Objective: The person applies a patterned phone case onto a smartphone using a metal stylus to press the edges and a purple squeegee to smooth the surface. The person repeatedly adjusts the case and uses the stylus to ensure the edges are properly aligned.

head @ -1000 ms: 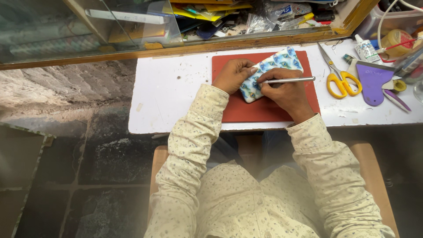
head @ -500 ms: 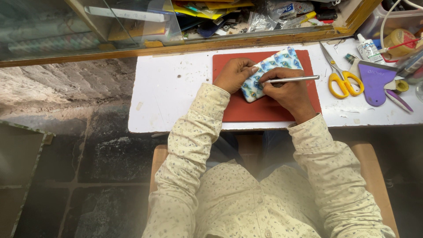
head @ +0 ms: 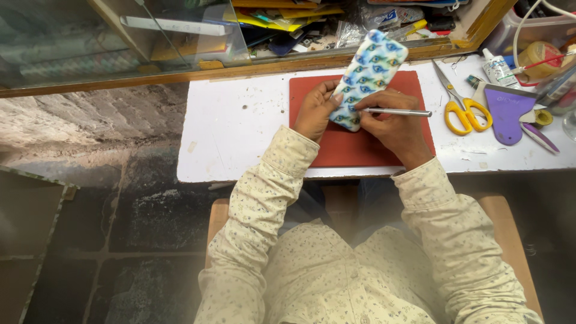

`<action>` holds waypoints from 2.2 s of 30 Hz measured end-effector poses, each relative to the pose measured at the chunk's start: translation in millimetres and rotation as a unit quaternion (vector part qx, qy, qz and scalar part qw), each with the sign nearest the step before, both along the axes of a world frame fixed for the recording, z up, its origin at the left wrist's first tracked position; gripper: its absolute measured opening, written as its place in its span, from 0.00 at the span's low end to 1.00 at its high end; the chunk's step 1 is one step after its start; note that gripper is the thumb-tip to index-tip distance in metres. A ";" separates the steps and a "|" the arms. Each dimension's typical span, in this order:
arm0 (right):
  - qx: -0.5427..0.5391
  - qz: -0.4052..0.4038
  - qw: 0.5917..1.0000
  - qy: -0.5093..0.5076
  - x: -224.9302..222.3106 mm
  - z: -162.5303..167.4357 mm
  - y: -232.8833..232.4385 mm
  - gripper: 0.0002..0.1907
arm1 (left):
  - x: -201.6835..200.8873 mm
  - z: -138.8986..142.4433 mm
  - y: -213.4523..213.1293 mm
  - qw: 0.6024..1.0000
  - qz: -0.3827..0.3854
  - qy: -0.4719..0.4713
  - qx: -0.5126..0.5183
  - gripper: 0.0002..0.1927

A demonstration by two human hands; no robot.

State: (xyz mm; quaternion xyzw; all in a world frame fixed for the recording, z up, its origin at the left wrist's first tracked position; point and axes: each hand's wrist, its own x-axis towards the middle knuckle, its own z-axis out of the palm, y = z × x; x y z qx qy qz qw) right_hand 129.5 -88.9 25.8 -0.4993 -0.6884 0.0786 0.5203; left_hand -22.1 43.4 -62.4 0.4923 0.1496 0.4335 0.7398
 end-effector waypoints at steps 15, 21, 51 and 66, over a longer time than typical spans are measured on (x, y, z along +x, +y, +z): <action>0.000 0.011 1.000 0.000 7.9 -6.9 5.1 0.07 | -9.2 5.8 5.0 0.996 -0.035 0.021 0.083 0.26; -0.022 -0.001 1.000 0.003 7.5 -5.5 4.1 0.07 | -8.8 8.0 1.9 0.996 -0.022 0.033 0.081 0.25; -0.027 0.011 0.999 0.046 -8.0 -6.9 -1.1 0.06 | -11.5 20.2 3.3 0.998 0.018 0.048 0.042 0.21; -0.015 -0.004 1.000 0.026 4.8 -10.4 2.4 0.06 | -4.2 8.8 11.3 0.999 0.033 0.009 0.010 0.35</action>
